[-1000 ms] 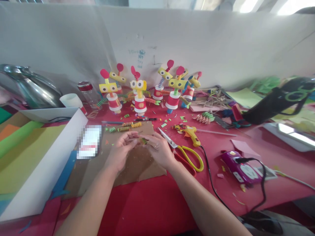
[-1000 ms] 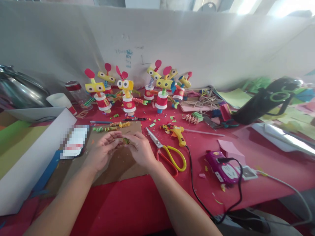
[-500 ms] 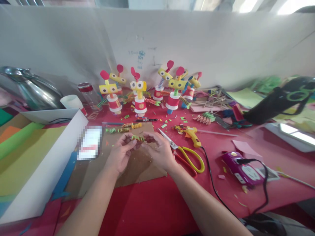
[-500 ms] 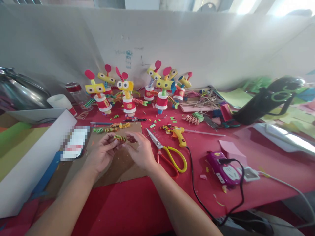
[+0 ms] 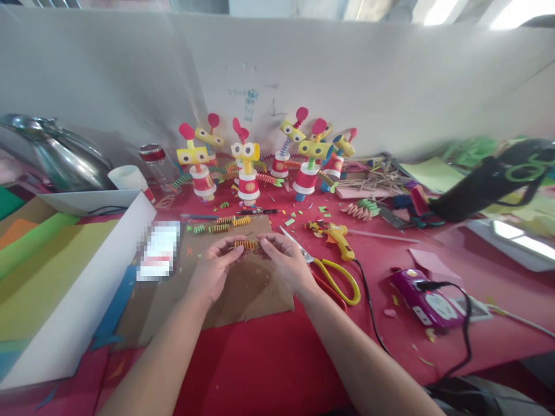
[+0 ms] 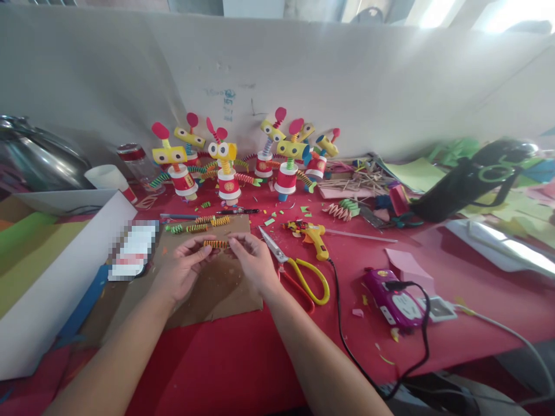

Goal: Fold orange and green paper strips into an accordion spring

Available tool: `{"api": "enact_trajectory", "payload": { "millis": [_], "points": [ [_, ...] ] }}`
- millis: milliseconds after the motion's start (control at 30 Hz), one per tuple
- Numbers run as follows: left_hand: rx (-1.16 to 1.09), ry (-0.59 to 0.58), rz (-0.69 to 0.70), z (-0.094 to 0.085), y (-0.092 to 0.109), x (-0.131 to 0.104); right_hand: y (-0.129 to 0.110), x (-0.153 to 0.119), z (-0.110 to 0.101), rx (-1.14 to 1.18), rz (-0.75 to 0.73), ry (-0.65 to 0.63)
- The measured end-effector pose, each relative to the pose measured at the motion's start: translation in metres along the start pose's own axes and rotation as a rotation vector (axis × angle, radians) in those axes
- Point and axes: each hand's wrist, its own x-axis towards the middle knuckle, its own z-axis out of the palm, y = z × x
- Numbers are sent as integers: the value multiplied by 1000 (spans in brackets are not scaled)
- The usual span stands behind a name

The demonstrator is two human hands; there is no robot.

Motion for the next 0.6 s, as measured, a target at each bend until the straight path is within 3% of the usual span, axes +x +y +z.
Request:
{"api": "enact_trajectory", "payload": {
  "millis": [133,233,433,600],
  "points": [
    [-20,51,25,-1,-1,3,2,3,-3,-18,4,114],
    [30,158,64,-3,-1,5,3,5,-7,-71,-27,193],
    [437,453,269,-22,6,11,15,6,-6,-184,-14,141],
    [653,451,249,-43,3,25,27,4,-1,-467,-92,81]
  ]
}}
